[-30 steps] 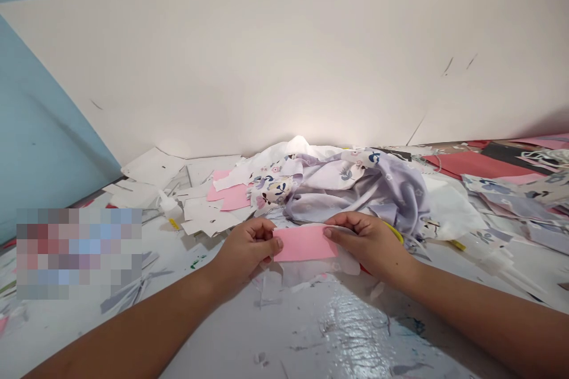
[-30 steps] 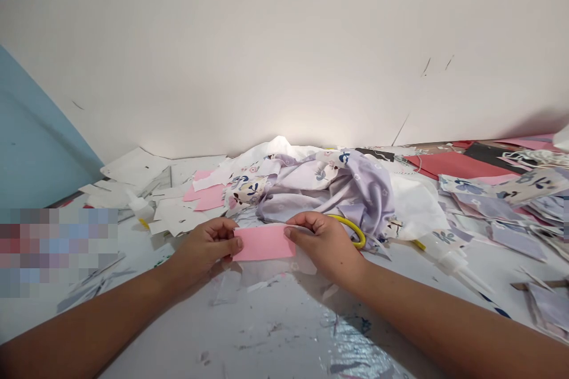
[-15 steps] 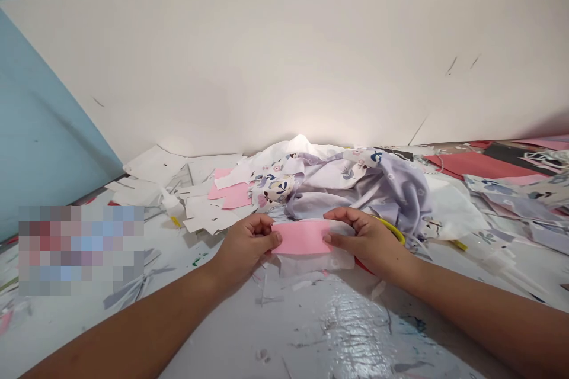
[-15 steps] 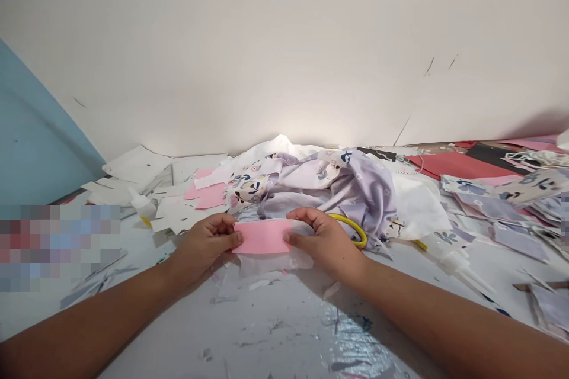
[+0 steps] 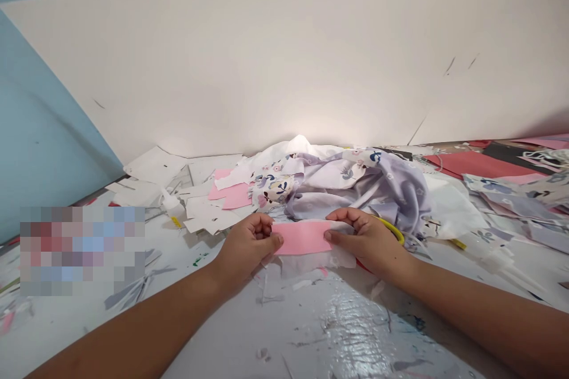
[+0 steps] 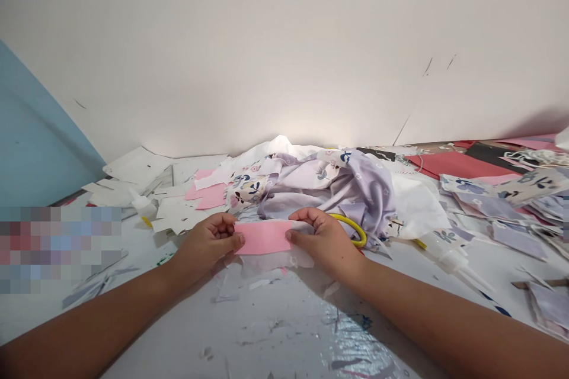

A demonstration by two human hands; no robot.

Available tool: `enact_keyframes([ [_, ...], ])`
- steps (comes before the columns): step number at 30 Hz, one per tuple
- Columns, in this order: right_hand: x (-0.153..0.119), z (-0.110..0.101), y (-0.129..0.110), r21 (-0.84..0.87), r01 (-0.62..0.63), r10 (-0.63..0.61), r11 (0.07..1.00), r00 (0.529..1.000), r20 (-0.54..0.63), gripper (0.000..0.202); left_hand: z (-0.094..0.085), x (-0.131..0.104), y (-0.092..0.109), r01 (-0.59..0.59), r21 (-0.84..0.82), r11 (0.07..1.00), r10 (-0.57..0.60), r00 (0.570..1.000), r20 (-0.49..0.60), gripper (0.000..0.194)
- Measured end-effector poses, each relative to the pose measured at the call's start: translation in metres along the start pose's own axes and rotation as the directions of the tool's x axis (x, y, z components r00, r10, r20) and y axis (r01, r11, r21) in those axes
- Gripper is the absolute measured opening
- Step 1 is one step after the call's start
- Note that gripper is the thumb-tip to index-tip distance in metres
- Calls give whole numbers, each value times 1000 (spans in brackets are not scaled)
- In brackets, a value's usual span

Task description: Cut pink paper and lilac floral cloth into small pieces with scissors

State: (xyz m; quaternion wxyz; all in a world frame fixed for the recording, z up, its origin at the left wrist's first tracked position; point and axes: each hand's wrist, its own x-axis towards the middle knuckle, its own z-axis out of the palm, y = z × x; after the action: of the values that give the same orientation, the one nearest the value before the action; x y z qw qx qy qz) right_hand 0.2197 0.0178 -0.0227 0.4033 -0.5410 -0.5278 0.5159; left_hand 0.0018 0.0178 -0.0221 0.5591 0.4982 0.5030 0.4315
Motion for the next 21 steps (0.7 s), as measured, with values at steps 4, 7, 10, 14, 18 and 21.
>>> enact_keyframes([
  [4,-2,0,-1,-22,40,-40,999,999,3,27,2,-4,9,43,1,999,-43,999,11,26],
  [7,-3,2,-4,-43,48,-49,998,999,-9,27,2,-5,11,65,-3,998,-65,997,41,27],
  [10,-4,3,-5,-39,57,-57,998,998,-17,28,1,-4,8,71,25,997,-72,996,55,31],
  [14,-3,2,-2,35,57,-57,998,998,5,28,-2,-2,3,85,66,994,-91,991,96,34],
  [18,-2,1,1,75,53,-57,996,997,58,28,-2,-2,4,79,-17,997,-73,972,223,11],
  [21,-4,1,1,40,82,-85,996,992,88,29,-1,-3,6,88,-58,994,-72,969,236,10],
])
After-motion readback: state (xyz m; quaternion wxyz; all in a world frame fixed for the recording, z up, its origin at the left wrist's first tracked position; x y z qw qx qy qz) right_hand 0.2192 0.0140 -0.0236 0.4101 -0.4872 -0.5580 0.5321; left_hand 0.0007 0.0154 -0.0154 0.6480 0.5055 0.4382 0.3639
